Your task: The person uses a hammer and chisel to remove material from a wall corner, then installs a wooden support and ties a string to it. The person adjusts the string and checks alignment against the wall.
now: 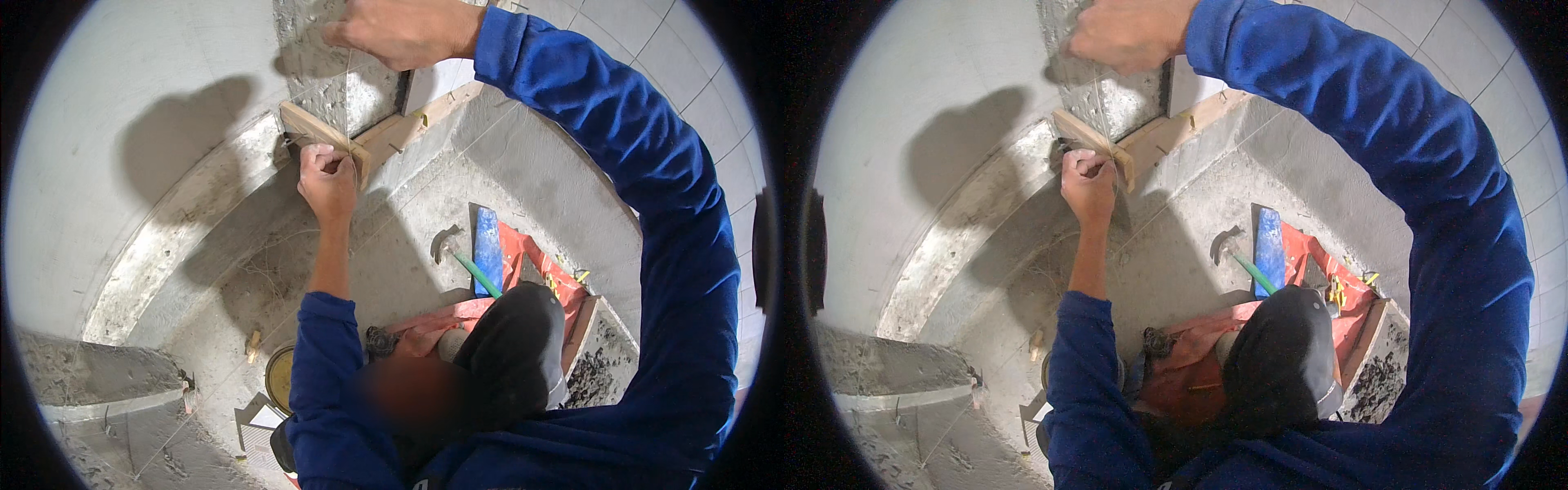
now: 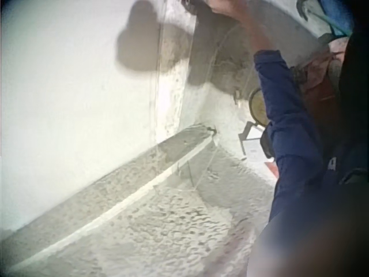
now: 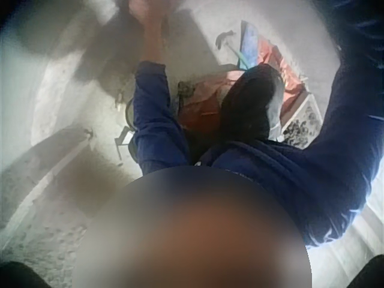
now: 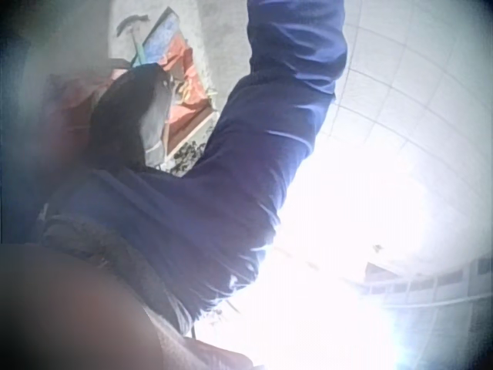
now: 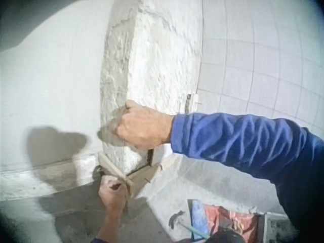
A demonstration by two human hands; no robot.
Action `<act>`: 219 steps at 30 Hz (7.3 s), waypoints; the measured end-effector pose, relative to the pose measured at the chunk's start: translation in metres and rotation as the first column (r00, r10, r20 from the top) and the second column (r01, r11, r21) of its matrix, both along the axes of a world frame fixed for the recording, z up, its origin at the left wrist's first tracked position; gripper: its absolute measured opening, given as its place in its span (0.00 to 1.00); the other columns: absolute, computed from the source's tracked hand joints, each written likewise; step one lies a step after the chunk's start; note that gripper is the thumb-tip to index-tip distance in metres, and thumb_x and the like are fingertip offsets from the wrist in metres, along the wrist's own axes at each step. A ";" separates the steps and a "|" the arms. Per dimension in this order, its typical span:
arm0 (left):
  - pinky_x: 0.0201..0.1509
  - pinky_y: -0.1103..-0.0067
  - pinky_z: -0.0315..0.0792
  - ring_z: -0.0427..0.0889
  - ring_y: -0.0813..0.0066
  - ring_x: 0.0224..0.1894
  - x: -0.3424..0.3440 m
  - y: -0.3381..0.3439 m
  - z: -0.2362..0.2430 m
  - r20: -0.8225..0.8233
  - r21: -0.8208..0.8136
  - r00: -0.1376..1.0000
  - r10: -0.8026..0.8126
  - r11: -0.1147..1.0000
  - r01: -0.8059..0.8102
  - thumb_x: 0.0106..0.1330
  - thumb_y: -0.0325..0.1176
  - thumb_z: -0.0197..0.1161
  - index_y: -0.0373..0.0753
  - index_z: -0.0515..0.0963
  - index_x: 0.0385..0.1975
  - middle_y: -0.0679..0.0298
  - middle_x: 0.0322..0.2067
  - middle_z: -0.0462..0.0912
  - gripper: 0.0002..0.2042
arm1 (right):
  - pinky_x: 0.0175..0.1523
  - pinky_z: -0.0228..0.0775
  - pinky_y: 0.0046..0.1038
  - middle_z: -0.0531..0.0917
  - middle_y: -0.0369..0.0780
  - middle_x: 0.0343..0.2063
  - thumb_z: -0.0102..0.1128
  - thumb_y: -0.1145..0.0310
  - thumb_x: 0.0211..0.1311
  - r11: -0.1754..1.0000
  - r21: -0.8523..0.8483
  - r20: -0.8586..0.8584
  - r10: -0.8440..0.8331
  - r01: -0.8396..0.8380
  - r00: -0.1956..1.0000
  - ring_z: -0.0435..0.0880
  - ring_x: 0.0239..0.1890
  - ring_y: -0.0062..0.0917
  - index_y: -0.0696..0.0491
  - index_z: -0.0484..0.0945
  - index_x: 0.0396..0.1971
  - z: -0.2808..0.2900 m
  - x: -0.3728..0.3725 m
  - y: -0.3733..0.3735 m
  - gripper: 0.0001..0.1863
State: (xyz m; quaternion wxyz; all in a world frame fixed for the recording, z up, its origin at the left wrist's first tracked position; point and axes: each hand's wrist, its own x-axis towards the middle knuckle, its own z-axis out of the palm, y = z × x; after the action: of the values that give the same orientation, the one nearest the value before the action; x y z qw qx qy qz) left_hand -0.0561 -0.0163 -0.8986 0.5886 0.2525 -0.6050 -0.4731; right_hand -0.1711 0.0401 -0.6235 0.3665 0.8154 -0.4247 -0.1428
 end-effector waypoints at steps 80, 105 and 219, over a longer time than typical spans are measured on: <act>0.23 0.75 0.78 0.80 0.72 0.22 -0.016 -0.015 -0.019 -0.542 0.609 0.826 -0.155 0.605 0.513 0.49 0.09 0.59 0.32 0.71 0.18 0.58 0.22 0.78 0.09 | 0.26 0.76 0.26 0.82 0.44 0.19 0.67 0.64 0.46 0.540 0.717 0.678 -0.686 0.440 -0.263 0.83 0.20 0.24 0.62 0.82 0.26 -0.183 0.018 -0.028 0.15; 0.28 0.73 0.79 0.80 0.68 0.25 -0.019 -0.019 -0.020 -0.601 0.602 0.774 -0.201 0.524 0.603 0.53 0.11 0.58 0.30 0.72 0.25 0.54 0.26 0.78 0.06 | 0.27 0.70 0.24 0.80 0.38 0.19 0.66 0.57 0.53 0.678 0.584 0.784 -0.614 0.446 -0.094 0.79 0.22 0.20 0.60 0.79 0.29 -0.187 0.028 -0.015 0.18; 0.40 0.83 0.76 0.79 0.81 0.34 0.036 -0.001 0.081 0.552 0.097 0.827 -0.106 0.993 0.062 0.56 0.18 0.68 0.34 0.80 0.34 0.67 0.31 0.82 0.08 | 0.51 0.70 0.47 0.72 0.52 0.48 0.64 0.67 0.49 0.524 0.705 0.709 -0.550 0.478 -0.443 0.74 0.50 0.51 0.54 0.68 0.53 -0.543 -0.064 0.308 0.29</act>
State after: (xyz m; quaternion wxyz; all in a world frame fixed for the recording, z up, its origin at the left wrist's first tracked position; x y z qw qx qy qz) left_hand -0.0202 -0.0172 -0.8171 0.3561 0.3741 -0.7423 -0.4269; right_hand -0.2354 0.3476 -1.1664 -0.1929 0.3320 -0.8724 0.3025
